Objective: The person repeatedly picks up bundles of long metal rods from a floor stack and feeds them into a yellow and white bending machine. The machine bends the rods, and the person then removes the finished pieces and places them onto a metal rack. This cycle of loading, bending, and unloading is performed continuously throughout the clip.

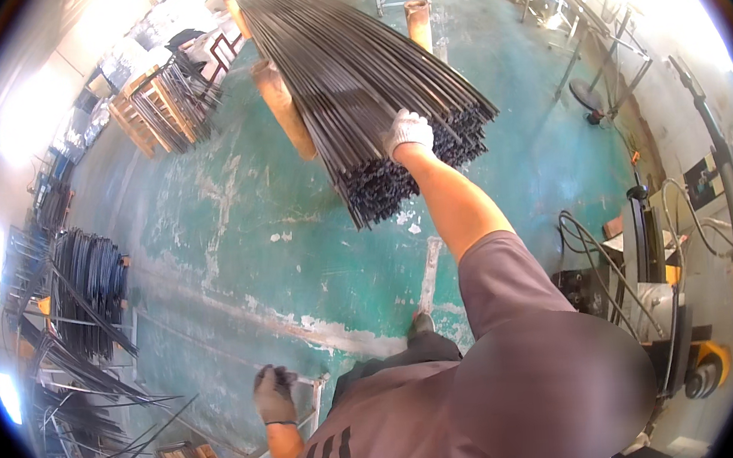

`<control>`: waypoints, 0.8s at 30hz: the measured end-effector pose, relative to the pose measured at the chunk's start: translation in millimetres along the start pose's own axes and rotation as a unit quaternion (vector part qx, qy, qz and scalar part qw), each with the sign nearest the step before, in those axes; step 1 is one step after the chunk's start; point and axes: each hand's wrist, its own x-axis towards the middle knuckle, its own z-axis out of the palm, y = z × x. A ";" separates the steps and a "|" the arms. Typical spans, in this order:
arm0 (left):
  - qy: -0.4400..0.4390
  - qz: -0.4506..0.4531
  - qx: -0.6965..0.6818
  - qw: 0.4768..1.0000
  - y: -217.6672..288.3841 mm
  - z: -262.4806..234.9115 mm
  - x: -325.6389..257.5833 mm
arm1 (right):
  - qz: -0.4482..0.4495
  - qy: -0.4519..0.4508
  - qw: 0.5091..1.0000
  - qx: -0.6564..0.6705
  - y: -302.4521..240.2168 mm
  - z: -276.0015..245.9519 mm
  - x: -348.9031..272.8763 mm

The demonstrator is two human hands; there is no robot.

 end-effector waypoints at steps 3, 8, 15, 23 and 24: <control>0.026 0.001 -0.046 0.999 22.6 48.8 26.8 | 0.017 -0.047 0.999 -0.016 -4.3 16.2 39.6; -0.075 -0.073 -0.025 0.994 10.1 126.4 66.4 | 0.052 -0.142 0.987 -0.061 -36.1 8.6 53.8; -0.186 -0.082 0.026 0.979 20.4 277.8 140.5 | 0.004 -0.228 0.974 -0.008 -11.1 12.4 85.1; -0.327 -0.016 0.032 0.944 102.7 406.2 176.1 | 0.015 -0.312 0.949 0.041 19.6 -5.4 108.4; -0.329 -0.015 0.039 0.943 104.1 411.6 177.2 | 0.017 -0.326 0.944 0.055 21.3 -8.8 110.6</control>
